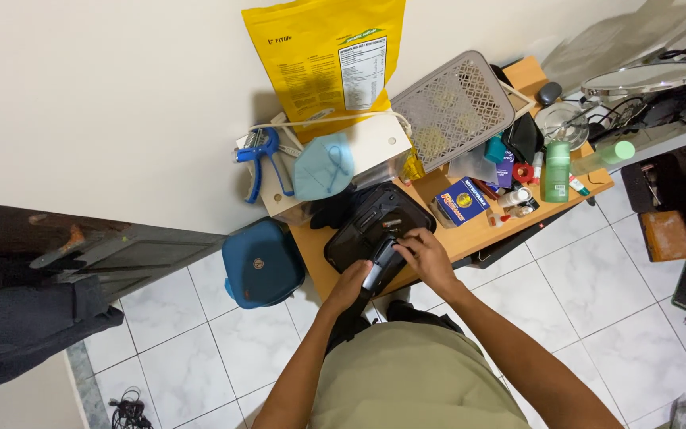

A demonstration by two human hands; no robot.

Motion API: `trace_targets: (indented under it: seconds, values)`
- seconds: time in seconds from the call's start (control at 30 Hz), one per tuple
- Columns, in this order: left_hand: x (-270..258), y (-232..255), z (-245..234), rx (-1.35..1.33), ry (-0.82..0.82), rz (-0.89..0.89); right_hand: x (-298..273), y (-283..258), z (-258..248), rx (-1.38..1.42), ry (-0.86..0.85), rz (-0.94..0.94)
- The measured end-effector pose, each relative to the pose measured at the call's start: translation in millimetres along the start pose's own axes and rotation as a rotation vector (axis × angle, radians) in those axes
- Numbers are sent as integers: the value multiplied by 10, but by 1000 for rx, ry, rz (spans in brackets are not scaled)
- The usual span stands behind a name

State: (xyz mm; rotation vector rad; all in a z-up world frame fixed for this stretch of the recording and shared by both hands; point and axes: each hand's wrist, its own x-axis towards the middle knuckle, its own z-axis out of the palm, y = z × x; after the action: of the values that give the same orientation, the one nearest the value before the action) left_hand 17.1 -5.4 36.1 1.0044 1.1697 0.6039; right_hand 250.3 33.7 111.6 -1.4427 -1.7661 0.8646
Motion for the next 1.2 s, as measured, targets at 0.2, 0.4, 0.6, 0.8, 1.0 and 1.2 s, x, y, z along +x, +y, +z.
trace_targets:
  seconds: [0.2, 0.4, 0.6, 0.8, 1.0, 1.2]
  values:
    - [11, 28, 88, 104, 36, 16, 20, -165, -66, -426, 63, -481]
    - [-60, 314, 111, 25, 83, -41, 5, -118, -24, -293, 107, -367]
    - [147, -91, 49, 22, 46, -41, -52, -231, -58, -579, 55, -439]
    - [39, 69, 169, 101, 53, -45, 16, 171, 62, -95, 136, -67]
    - [259, -391, 200, 254, 46, -71, -193, 1564, 645, 512, -102, 278]
    - [286, -149, 394, 337, 161, -124, -148, 1453, 575, 149, -34, 316]
